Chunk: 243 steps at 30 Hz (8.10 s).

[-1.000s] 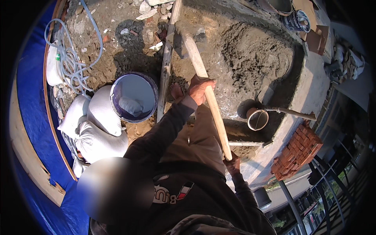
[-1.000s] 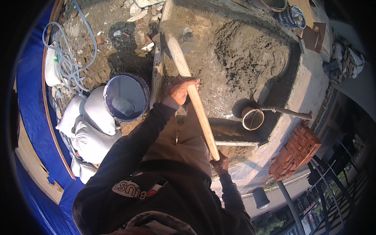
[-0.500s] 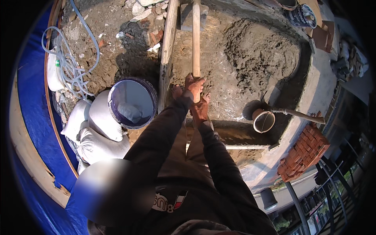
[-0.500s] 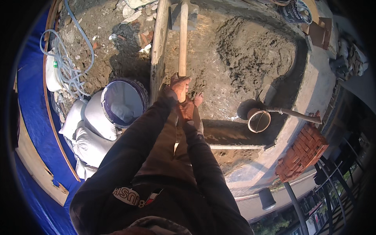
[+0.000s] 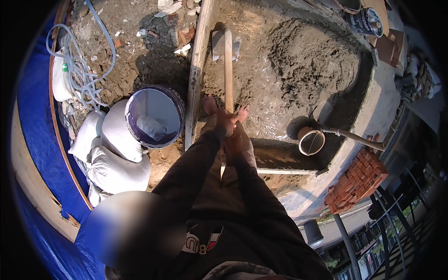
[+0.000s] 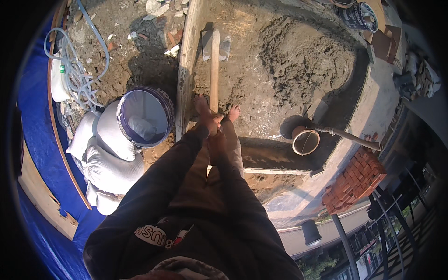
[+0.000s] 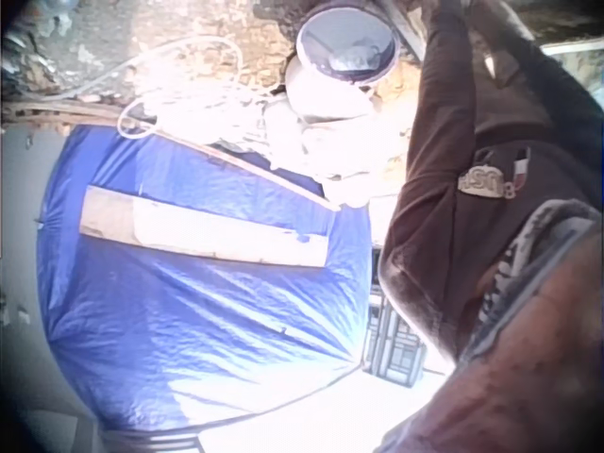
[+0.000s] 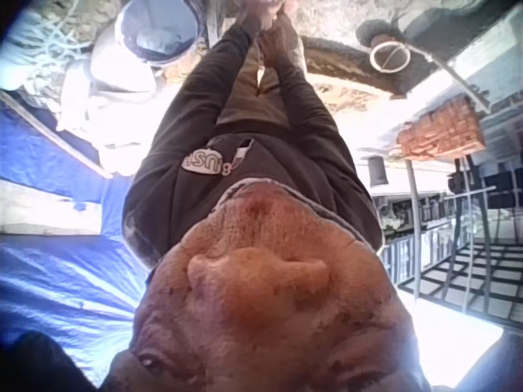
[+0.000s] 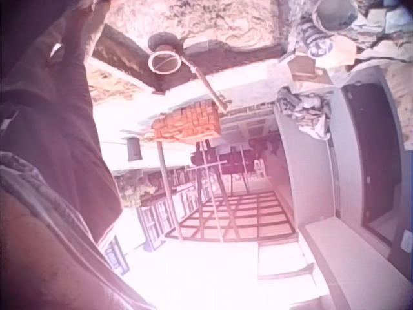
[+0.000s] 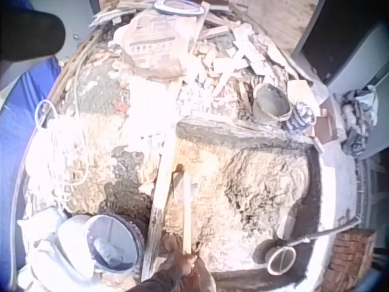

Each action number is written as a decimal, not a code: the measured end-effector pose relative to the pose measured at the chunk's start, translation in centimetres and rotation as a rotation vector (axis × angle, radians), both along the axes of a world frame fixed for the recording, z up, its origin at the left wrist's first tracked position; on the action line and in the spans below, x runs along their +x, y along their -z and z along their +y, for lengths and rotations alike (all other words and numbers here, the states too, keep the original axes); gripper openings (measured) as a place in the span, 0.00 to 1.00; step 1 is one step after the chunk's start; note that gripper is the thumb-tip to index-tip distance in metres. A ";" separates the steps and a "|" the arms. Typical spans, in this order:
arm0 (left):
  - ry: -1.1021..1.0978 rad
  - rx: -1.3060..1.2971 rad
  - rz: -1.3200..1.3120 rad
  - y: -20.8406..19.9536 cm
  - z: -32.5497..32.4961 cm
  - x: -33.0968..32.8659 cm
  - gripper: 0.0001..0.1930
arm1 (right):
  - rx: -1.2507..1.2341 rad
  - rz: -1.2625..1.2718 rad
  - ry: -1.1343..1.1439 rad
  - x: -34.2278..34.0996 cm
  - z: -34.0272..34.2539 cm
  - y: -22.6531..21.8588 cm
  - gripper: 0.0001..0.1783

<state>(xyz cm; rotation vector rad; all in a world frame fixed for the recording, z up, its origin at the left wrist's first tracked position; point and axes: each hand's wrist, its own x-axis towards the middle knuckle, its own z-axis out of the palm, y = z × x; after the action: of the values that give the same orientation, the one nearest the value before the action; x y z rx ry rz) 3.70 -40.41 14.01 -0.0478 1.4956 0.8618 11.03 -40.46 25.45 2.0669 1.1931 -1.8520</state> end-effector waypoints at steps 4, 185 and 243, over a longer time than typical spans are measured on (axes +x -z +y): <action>-0.159 -0.023 -0.108 -2.7 -3.1 2.2 0.21 | -0.067 -0.030 0.018 1.1 -1.4 -3.9 0.13; -0.422 -0.382 0.039 -20.6 -4.5 -23.0 0.27 | -0.077 -0.105 -0.223 4.0 50.2 -23.8 0.13; -0.352 -0.409 0.059 -20.6 -2.7 -23.8 0.20 | 0.019 -0.057 -0.539 1.5 47.1 -19.6 0.23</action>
<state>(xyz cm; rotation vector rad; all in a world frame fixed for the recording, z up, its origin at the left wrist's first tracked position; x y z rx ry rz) -20.12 -43.09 34.62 -0.6067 1.7282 0.8233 12.51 6.66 45.07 1.5743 1.5602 -1.5180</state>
